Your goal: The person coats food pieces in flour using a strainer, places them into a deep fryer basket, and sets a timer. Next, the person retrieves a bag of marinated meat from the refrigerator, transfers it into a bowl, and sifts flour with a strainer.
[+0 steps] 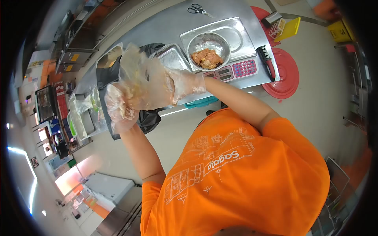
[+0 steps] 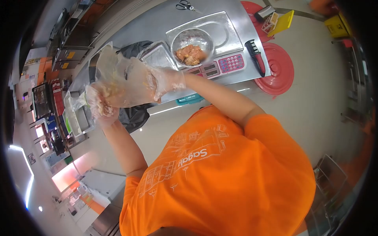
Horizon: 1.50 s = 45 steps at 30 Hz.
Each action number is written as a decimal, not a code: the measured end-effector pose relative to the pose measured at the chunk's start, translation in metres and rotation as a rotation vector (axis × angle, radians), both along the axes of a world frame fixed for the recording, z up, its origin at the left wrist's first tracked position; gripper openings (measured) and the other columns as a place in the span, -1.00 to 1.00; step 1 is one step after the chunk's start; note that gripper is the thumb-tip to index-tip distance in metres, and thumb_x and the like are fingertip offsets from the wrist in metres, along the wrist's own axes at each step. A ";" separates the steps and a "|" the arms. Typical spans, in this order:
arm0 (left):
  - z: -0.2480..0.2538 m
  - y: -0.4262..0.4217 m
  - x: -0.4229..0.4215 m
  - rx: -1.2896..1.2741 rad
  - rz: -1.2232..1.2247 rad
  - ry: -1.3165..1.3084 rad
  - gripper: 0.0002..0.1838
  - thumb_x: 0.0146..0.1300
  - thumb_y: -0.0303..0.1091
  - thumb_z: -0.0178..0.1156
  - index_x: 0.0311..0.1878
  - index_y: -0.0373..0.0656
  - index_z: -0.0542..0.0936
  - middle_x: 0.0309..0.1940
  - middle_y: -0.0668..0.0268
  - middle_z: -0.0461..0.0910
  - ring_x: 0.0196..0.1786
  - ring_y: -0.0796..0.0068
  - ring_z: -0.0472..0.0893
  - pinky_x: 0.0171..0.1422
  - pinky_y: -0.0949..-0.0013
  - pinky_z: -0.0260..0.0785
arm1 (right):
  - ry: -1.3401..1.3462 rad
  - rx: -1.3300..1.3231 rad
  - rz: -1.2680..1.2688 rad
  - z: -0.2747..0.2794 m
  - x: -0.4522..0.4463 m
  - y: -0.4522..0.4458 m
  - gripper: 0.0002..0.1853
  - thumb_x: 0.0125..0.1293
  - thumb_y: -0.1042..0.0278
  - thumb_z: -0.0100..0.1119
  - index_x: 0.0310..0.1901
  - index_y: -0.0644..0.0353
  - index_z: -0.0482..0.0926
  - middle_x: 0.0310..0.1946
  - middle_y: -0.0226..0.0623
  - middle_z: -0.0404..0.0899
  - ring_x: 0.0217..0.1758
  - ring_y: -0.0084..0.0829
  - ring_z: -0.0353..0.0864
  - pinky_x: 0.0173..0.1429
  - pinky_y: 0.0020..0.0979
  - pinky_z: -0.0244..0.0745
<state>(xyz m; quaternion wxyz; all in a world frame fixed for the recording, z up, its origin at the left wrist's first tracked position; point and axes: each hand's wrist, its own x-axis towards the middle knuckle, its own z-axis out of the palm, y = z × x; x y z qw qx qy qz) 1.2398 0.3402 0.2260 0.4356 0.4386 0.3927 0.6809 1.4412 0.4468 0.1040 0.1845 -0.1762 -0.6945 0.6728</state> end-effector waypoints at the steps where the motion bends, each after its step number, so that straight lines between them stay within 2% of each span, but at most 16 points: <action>1: 0.009 0.007 0.002 0.003 0.074 0.042 -0.76 0.42 -0.30 0.23 0.02 -0.22 0.51 -0.18 0.22 0.61 -0.04 0.27 0.63 -0.07 0.28 0.55 | 0.021 -0.096 0.081 0.000 -0.004 0.008 0.03 -0.19 0.52 0.57 0.43 0.33 0.28 -0.05 -0.20 0.65 0.02 -0.30 0.66 0.18 -0.34 0.58; 2: 0.016 0.017 -0.005 -0.038 0.074 0.149 -0.70 0.48 -0.29 0.16 0.17 -0.21 0.49 -0.06 0.19 0.64 0.04 0.25 0.65 0.04 0.20 0.60 | 0.035 -0.193 0.159 0.000 -0.008 0.016 -0.01 -0.17 0.53 0.57 0.40 0.33 0.32 -0.02 -0.22 0.65 0.03 -0.31 0.67 0.19 -0.35 0.58; 4: 0.025 0.038 -0.024 -0.115 0.004 -0.139 -0.58 0.51 -0.13 0.10 0.26 -0.20 0.48 0.14 0.13 0.59 0.13 0.16 0.63 0.17 0.07 0.53 | 0.031 -0.594 0.393 -0.001 -0.017 0.024 -0.08 -0.15 0.55 0.57 0.36 0.30 0.39 0.07 -0.24 0.66 0.05 -0.34 0.68 0.20 -0.34 0.60; 6: 0.034 0.058 -0.039 -0.179 0.031 -0.383 -0.47 0.54 0.04 0.03 0.32 -0.19 0.48 0.20 0.13 0.60 0.15 0.14 0.62 0.30 0.02 0.46 | -0.023 -0.527 0.454 0.011 -0.014 0.020 -0.19 -0.11 0.61 0.52 0.30 0.30 0.48 0.06 -0.24 0.67 0.08 -0.33 0.67 0.19 -0.34 0.60; 10: 0.034 0.063 -0.051 -0.192 0.061 -0.330 -0.47 0.55 0.04 0.04 0.35 -0.16 0.47 0.18 0.15 0.60 0.15 0.17 0.61 0.24 0.05 0.50 | 0.097 -0.589 0.608 0.030 0.017 0.005 -0.33 -0.04 0.69 0.44 0.23 0.28 0.57 0.00 -0.23 0.71 0.10 -0.36 0.67 0.18 -0.34 0.59; 12: 0.025 0.053 -0.055 -0.164 0.019 -0.323 -0.55 0.55 -0.03 0.06 0.31 -0.11 0.50 0.14 0.20 0.63 0.02 0.23 0.68 0.09 0.14 0.59 | 0.108 -0.638 0.470 0.042 0.035 -0.002 -0.38 -0.04 0.70 0.41 0.17 0.28 0.60 0.02 -0.25 0.71 0.10 -0.38 0.68 0.20 -0.37 0.58; 14: 0.045 0.042 0.029 -0.316 0.256 -0.358 -0.47 0.52 0.03 0.10 0.37 -0.12 0.45 0.26 0.21 0.55 0.06 0.29 0.66 0.13 0.21 0.58 | 0.114 -0.673 0.365 0.037 0.047 -0.001 -0.44 -0.01 0.68 0.41 0.13 0.27 0.63 0.00 -0.29 0.72 0.07 -0.42 0.68 0.18 -0.39 0.57; 16: -0.003 0.004 0.057 -0.455 0.277 -0.501 -0.38 0.46 0.09 0.16 0.41 -0.09 0.41 0.34 0.22 0.48 0.11 0.38 0.62 0.17 0.32 0.52 | 0.132 -0.682 0.262 0.026 0.055 0.009 -0.50 0.03 0.65 0.44 0.09 0.26 0.65 -0.07 -0.35 0.73 -0.01 -0.49 0.68 0.14 -0.40 0.58; 19: -0.067 -0.043 0.041 -0.753 -0.068 -0.352 -0.47 0.50 -0.08 0.15 0.43 -0.08 0.40 0.25 0.30 0.54 0.24 0.28 0.52 0.34 0.18 0.42 | -0.084 -0.535 0.003 0.044 0.055 0.018 -0.62 0.10 0.53 0.51 -0.01 0.25 0.69 -0.16 -0.41 0.72 -0.13 -0.57 0.64 0.06 -0.44 0.58; 22: -0.040 0.002 0.085 -0.947 0.078 0.319 -0.64 0.43 -0.38 0.25 0.25 -0.18 0.58 0.06 0.39 0.67 0.07 0.53 0.58 0.22 0.45 0.42 | -0.128 -0.582 -0.168 0.046 0.050 0.020 -0.66 0.14 0.41 0.55 -0.05 0.24 0.70 -0.20 -0.41 0.71 -0.16 -0.60 0.61 -0.02 -0.49 0.57; 24: -0.026 0.011 0.090 -0.854 0.084 0.184 -0.58 0.33 -0.52 0.31 0.25 -0.23 0.56 0.09 0.33 0.65 0.04 0.54 0.60 0.16 0.44 0.45 | 0.007 -0.635 -0.217 0.034 0.045 0.019 -0.62 0.12 0.46 0.52 0.00 0.23 0.70 -0.19 -0.40 0.71 -0.15 -0.57 0.63 -0.01 -0.49 0.57; 27: -0.026 0.014 0.085 -0.742 0.062 0.188 -0.54 0.23 -0.65 0.35 0.21 -0.32 0.55 0.07 0.26 0.66 0.07 0.51 0.62 0.19 0.43 0.46 | -0.113 -0.301 -0.109 0.051 0.059 0.023 -0.53 0.07 0.52 0.48 0.08 0.24 0.66 -0.15 -0.34 0.70 -0.12 -0.53 0.64 0.01 -0.49 0.57; 35: -0.043 0.016 0.088 -0.726 0.145 0.228 -0.54 0.17 -0.68 0.39 0.16 -0.35 0.56 0.04 0.26 0.68 0.03 0.52 0.63 0.18 0.40 0.49 | -0.108 -0.574 -0.159 0.008 0.067 0.005 -0.41 0.03 0.55 0.53 0.16 0.31 0.59 -0.04 -0.28 0.68 -0.08 -0.49 0.66 0.00 -0.46 0.60; 40: -0.019 0.028 0.087 -0.763 -0.057 0.236 -0.53 0.14 -0.69 0.41 0.15 -0.35 0.57 0.01 0.28 0.68 0.03 0.53 0.63 0.17 0.42 0.49 | 0.114 -0.623 -0.191 0.019 0.065 -0.002 -0.51 0.13 0.40 0.55 0.11 0.25 0.65 0.02 -0.29 0.71 -0.12 -0.47 0.69 -0.04 -0.44 0.63; 43: -0.017 0.032 0.090 -0.786 -0.099 0.257 -0.52 0.19 -0.69 0.36 0.20 -0.34 0.57 0.04 0.28 0.67 0.03 0.52 0.63 0.15 0.43 0.50 | -0.158 -0.148 -0.236 0.005 0.068 0.002 -0.52 0.24 0.24 0.50 0.15 0.23 0.63 0.00 -0.30 0.73 -0.16 -0.47 0.70 -0.02 -0.45 0.64; 45: -0.025 0.031 0.092 -0.776 -0.047 0.243 -0.51 0.21 -0.69 0.34 0.23 -0.34 0.56 0.05 0.27 0.66 0.02 0.51 0.64 0.13 0.44 0.50 | -0.118 -0.033 -0.259 0.006 0.074 0.002 -0.50 0.27 0.17 0.48 0.17 0.24 0.62 -0.03 -0.31 0.73 -0.20 -0.48 0.70 -0.01 -0.45 0.63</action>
